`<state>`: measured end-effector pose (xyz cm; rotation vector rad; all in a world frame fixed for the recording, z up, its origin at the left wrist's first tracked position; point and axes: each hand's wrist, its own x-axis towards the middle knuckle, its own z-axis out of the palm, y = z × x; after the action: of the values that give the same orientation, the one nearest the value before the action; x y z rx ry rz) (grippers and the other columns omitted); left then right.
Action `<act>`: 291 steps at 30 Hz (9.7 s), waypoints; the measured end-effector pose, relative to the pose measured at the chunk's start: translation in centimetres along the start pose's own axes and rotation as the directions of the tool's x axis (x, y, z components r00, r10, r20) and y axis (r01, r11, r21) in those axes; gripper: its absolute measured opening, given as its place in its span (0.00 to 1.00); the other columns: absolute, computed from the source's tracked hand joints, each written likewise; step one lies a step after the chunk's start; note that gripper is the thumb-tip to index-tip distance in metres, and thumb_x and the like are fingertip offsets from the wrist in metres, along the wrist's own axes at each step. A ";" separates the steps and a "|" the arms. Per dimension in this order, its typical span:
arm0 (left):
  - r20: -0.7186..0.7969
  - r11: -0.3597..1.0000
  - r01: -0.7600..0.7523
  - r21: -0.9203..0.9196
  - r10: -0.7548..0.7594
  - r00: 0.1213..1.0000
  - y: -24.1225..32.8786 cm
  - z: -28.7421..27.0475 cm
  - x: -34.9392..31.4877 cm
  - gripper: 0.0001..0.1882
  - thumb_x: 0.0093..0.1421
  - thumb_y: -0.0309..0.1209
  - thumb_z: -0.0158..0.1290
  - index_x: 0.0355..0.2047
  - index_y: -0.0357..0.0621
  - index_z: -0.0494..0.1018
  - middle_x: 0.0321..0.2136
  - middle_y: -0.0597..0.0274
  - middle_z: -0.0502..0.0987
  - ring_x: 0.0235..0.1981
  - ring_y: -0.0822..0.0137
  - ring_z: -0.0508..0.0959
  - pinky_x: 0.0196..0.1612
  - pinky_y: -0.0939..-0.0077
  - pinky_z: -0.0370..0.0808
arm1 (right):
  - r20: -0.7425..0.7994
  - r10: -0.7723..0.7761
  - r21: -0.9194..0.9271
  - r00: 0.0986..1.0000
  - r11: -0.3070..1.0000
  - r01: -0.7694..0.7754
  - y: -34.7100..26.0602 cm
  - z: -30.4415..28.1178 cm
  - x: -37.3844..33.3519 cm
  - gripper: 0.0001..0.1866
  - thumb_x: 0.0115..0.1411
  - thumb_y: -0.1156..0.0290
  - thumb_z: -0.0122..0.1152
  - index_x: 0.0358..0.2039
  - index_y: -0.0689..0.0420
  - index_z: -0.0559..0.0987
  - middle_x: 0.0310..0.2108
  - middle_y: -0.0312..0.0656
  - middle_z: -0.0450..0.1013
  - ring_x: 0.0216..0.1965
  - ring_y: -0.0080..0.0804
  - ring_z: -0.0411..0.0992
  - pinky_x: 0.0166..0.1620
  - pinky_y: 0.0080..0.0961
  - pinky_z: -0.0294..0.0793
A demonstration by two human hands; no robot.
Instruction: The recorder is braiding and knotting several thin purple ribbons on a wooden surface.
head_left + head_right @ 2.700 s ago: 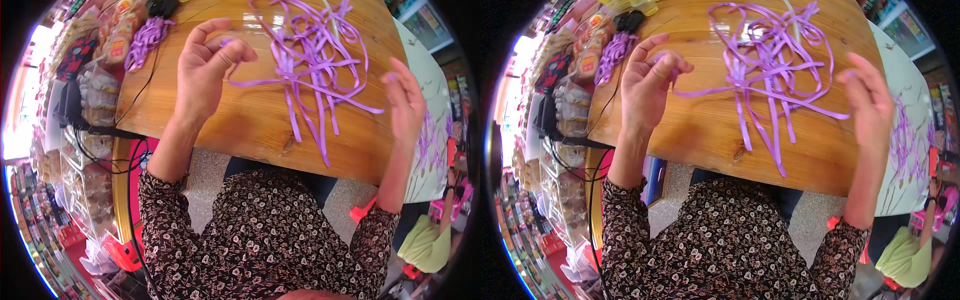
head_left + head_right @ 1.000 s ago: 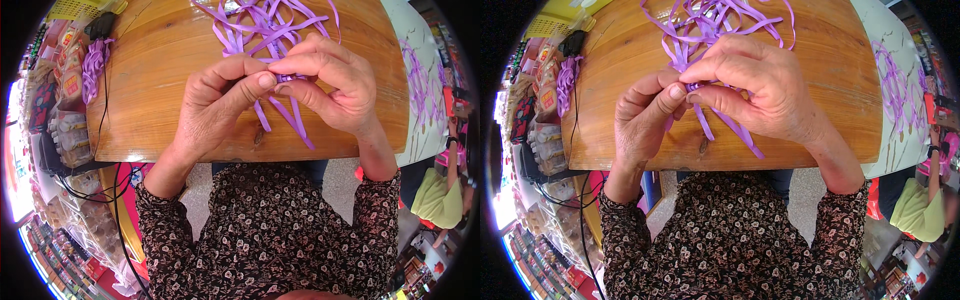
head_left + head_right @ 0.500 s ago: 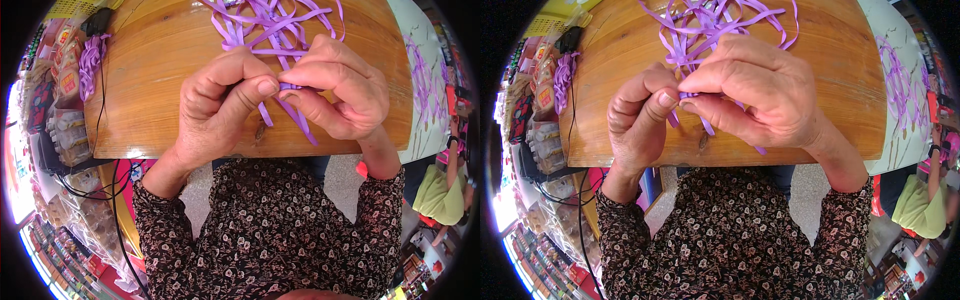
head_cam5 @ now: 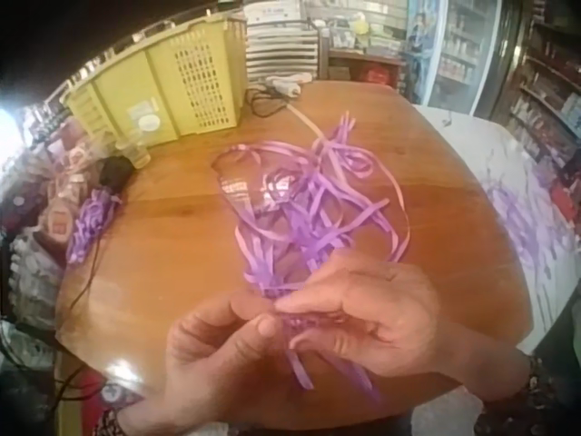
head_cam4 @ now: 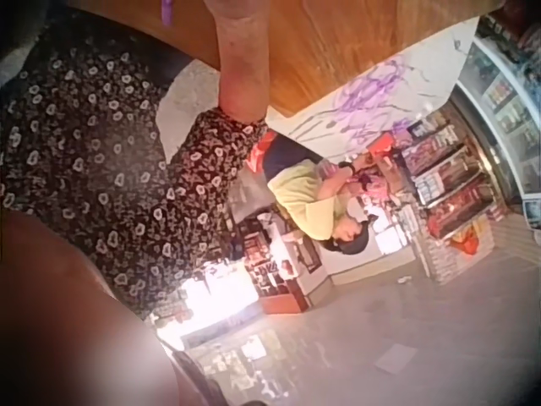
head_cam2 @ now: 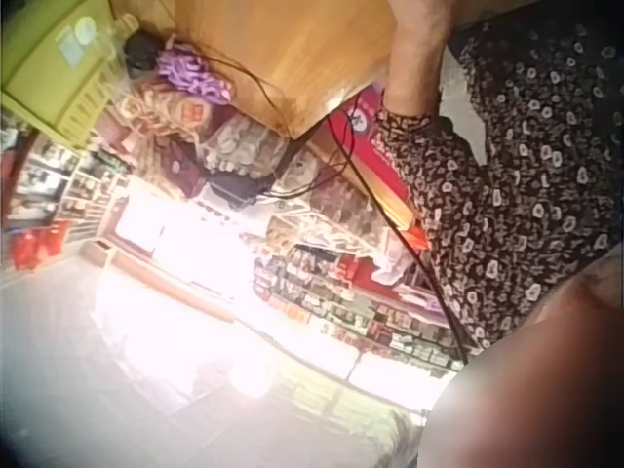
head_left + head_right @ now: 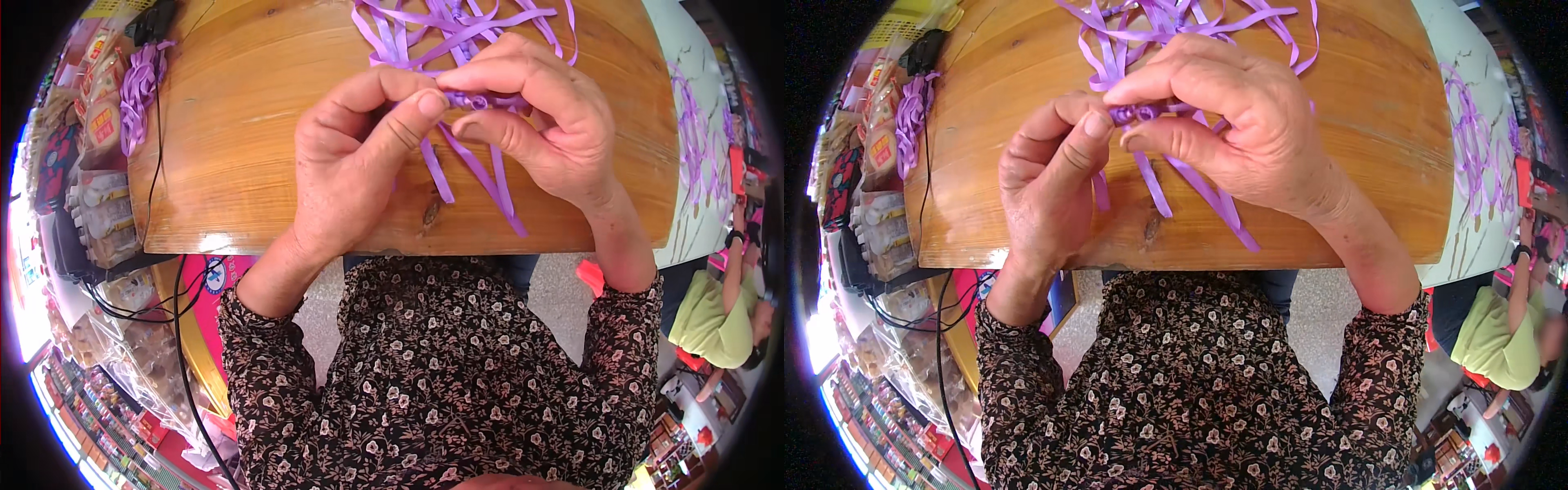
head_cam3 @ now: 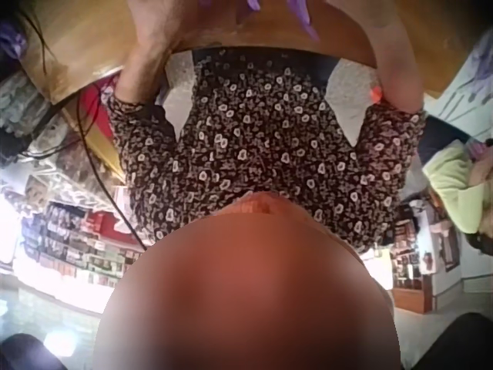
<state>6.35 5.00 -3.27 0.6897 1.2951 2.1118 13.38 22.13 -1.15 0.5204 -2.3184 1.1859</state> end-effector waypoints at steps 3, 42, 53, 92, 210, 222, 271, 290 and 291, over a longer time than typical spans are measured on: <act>-0.052 0.999 0.037 -0.024 -0.038 0.998 -0.1 -0.1 -0.1 0.04 0.57 0.22 0.52 0.34 0.35 0.74 0.30 0.66 0.75 0.33 0.79 0.72 0.39 0.86 0.69 | 0.009 0.059 0.036 0.998 0.998 -0.059 -0.7 -0.2 0.0 0.16 0.51 0.76 0.61 0.41 0.65 0.75 0.32 0.40 0.71 0.32 0.24 0.68 0.33 0.16 0.68; -0.096 0.993 -0.006 -0.119 -0.005 0.995 -0.4 0.9 0.5 0.08 0.54 0.19 0.55 0.35 0.35 0.73 0.30 0.66 0.75 0.32 0.80 0.73 0.36 0.88 0.70 | -0.099 0.375 0.517 0.922 0.811 -0.274 -0.1 0.1 -0.6 0.10 0.54 0.84 0.55 0.39 0.65 0.76 0.36 0.40 0.73 0.35 0.21 0.69 0.39 0.13 0.68; -0.117 0.998 -0.042 -0.054 0.035 0.992 -0.6 1.3 0.6 0.07 0.54 0.19 0.55 0.34 0.35 0.74 0.30 0.67 0.75 0.31 0.81 0.73 0.35 0.88 0.71 | -0.107 0.322 0.404 0.941 0.878 -0.255 -0.6 0.0 -0.7 0.11 0.54 0.85 0.55 0.39 0.65 0.76 0.36 0.40 0.73 0.36 0.22 0.70 0.38 0.13 0.69; -0.041 0.980 -0.124 0.155 0.132 0.990 -0.2 0.7 0.2 0.07 0.53 0.16 0.54 0.34 0.34 0.74 0.31 0.63 0.75 0.34 0.75 0.73 0.41 0.84 0.69 | -0.083 0.163 0.115 0.983 0.982 -0.153 -0.3 -0.3 -0.8 0.09 0.51 0.87 0.57 0.35 0.66 0.75 0.34 0.43 0.72 0.35 0.27 0.70 0.38 0.17 0.69; 0.016 0.885 -0.359 0.295 0.371 0.928 -0.9 0.9 -0.3 0.05 0.53 0.17 0.53 0.31 0.36 0.73 0.26 0.64 0.72 0.27 0.77 0.69 0.31 0.86 0.65 | -0.063 -0.149 -0.266 0.987 0.956 0.127 -1.5 -0.5 -0.5 0.16 0.46 0.78 0.64 0.37 0.69 0.75 0.32 0.49 0.74 0.31 0.35 0.73 0.35 0.25 0.72; 0.080 0.843 -0.362 0.398 0.361 0.929 -0.3 0.7 -0.7 0.06 0.53 0.16 0.53 0.32 0.36 0.73 0.26 0.64 0.71 0.27 0.76 0.67 0.30 0.84 0.64 | -0.043 -0.050 -0.182 0.998 0.982 0.042 -1.8 -0.3 -0.4 0.08 0.51 0.80 0.59 0.33 0.69 0.74 0.26 0.46 0.71 0.24 0.31 0.68 0.28 0.21 0.67; 0.401 0.440 -0.538 0.719 0.369 0.838 0.8 0.3 1.3 0.09 0.52 0.17 0.53 0.35 0.34 0.73 0.25 0.61 0.70 0.24 0.71 0.68 0.27 0.82 0.65 | 0.002 -0.070 -0.369 0.998 0.927 0.066 -1.8 -1.4 -1.0 0.14 0.46 0.81 0.62 0.36 0.66 0.76 0.28 0.44 0.70 0.26 0.31 0.70 0.28 0.20 0.69; 0.736 0.052 -0.834 0.549 0.442 0.513 1.8 0.1 1.5 0.12 0.40 0.25 0.60 0.28 0.33 0.74 0.17 0.63 0.67 0.16 0.68 0.64 0.18 0.76 0.58 | 0.160 0.075 -0.106 0.984 0.993 -0.058 -3.3 -1.8 -1.4 0.06 0.49 0.75 0.58 0.25 0.64 0.72 0.21 0.43 0.64 0.21 0.35 0.63 0.24 0.26 0.61; 0.733 0.055 -0.831 0.553 0.441 0.517 1.6 -0.1 1.4 0.12 0.40 0.25 0.60 0.28 0.33 0.74 0.17 0.63 0.67 0.16 0.68 0.64 0.18 0.76 0.58 | 0.197 0.186 0.032 0.963 0.980 -0.196 -3.6 -1.7 -1.4 0.07 0.52 0.73 0.55 0.24 0.64 0.71 0.21 0.42 0.64 0.21 0.34 0.63 0.25 0.25 0.61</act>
<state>4.96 5.32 -1.62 2.5133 2.0870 1.3839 16.87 21.70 1.21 0.4558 -2.5573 1.3394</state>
